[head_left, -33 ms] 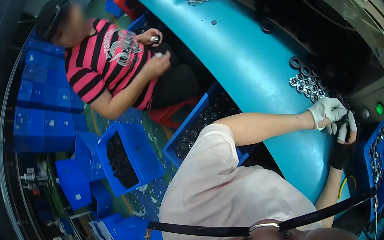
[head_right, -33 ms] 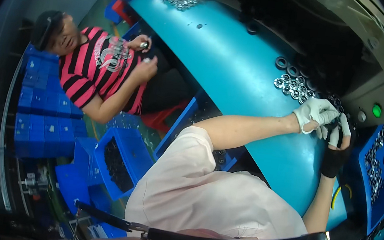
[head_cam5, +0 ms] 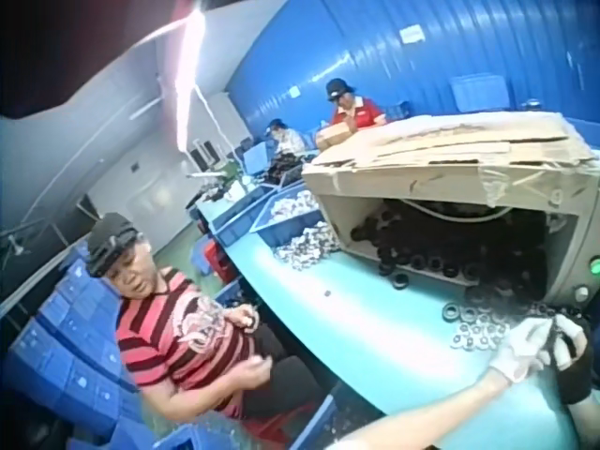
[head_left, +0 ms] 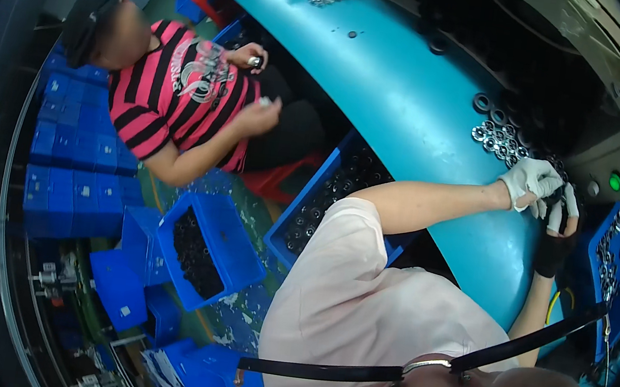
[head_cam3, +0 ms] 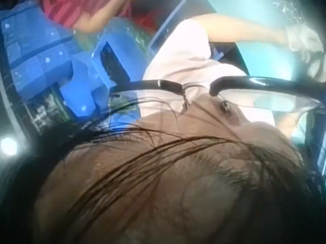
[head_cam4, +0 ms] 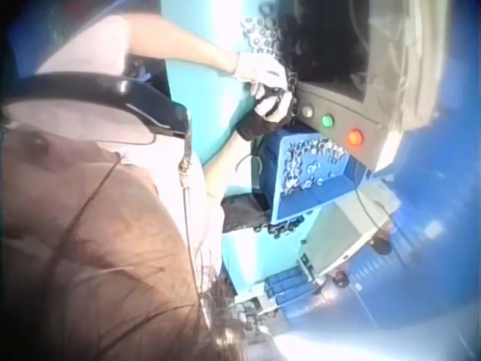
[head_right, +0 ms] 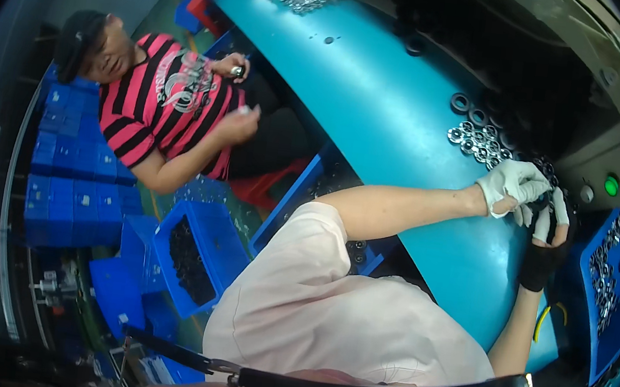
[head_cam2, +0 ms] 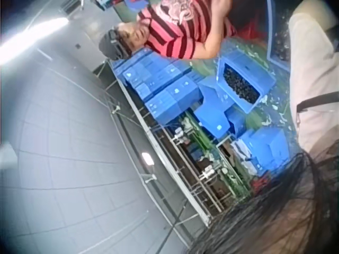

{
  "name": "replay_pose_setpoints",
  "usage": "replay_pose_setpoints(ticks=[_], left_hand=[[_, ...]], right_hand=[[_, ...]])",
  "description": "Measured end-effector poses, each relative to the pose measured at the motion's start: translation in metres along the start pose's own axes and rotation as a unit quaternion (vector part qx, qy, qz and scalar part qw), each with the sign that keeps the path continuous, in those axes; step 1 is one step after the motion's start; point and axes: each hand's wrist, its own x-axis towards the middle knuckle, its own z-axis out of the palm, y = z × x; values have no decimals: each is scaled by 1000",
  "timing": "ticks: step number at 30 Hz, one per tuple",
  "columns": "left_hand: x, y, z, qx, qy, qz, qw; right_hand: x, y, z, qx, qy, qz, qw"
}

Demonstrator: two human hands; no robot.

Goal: The worker is assembling small mechanical parts, combining metal bearings and plastic components at a factory workstation.

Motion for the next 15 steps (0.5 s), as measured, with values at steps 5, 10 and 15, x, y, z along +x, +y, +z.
replay_pose_setpoints(ticks=[5, 10, 15], left_hand=[[0, -1, -11, 30, 18, 20, 999], [-3, 6, -21, 3, -12, 8, 1000], [5, 6, -19, 50, -4, -49, 998]], right_hand=[[1, 1, 6, -24, -24, 9, 999], [6, 10, 11, 81, -16, 25, 996], [11, -7, 0, 32, 12, 58, 998]])
